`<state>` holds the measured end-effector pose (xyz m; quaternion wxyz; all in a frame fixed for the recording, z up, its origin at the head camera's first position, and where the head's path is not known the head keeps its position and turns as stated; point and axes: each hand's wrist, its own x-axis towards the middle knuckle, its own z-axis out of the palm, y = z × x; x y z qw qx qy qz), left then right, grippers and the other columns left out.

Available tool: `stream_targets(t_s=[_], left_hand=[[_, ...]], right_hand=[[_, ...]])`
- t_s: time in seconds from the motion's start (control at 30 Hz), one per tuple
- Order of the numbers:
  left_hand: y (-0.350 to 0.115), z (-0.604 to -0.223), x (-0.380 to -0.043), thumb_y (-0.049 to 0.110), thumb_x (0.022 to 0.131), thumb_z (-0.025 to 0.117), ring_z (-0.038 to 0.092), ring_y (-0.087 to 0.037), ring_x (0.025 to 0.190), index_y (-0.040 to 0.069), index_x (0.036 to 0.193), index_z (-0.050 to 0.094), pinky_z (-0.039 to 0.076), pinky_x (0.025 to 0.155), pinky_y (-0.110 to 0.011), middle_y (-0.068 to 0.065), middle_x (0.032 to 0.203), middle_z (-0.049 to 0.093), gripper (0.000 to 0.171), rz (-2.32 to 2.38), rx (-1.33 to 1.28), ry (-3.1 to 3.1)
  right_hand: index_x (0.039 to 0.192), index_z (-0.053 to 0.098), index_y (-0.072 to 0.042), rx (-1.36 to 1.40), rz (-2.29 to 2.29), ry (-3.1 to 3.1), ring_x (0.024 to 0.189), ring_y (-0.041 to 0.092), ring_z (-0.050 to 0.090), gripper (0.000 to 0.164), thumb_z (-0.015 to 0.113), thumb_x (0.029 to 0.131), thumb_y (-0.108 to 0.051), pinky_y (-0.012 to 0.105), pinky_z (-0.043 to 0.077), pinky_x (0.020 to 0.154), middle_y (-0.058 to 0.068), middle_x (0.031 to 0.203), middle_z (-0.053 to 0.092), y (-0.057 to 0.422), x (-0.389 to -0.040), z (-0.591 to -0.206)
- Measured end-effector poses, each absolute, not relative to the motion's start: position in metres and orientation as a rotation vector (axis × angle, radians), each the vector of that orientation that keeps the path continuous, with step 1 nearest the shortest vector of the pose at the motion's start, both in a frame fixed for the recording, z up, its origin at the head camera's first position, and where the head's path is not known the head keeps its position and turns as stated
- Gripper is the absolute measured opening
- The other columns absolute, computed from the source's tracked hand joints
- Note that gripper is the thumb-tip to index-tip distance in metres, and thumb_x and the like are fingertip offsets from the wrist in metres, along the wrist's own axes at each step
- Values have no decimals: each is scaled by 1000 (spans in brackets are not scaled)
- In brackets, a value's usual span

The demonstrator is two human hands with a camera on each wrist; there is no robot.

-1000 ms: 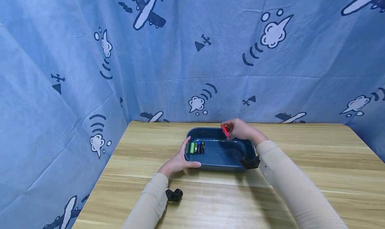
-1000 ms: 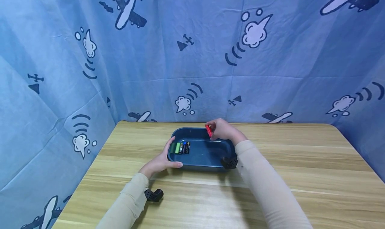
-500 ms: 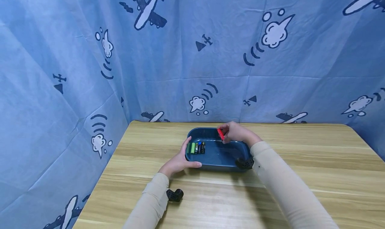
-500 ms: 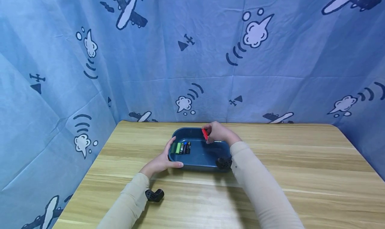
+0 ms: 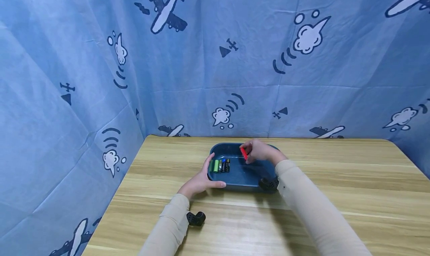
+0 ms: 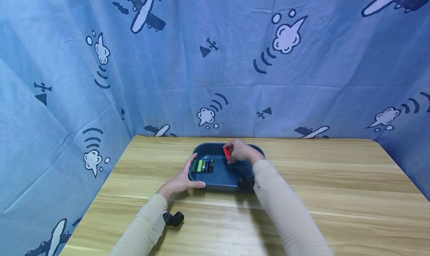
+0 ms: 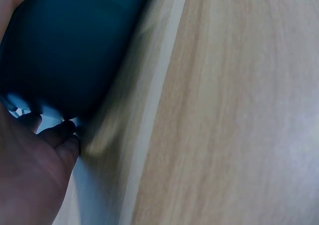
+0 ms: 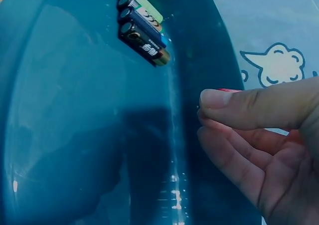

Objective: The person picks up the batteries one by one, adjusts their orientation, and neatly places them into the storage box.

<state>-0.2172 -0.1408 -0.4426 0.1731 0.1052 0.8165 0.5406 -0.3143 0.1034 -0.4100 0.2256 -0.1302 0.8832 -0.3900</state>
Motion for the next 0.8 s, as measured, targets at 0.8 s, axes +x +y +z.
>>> stream_targets(t_s=[0.8], left_hand=[[-144, -444, -220, 22, 77, 77, 20, -41, 133, 27, 149, 3, 19, 105, -57, -20, 151, 11, 103, 1546, 290, 2259]], right_hand=[[125, 55, 2, -312, -964, 2441, 75, 20, 56, 56, 72, 72, 7, 31, 53, 69, 12, 96, 56, 82, -319, -423]])
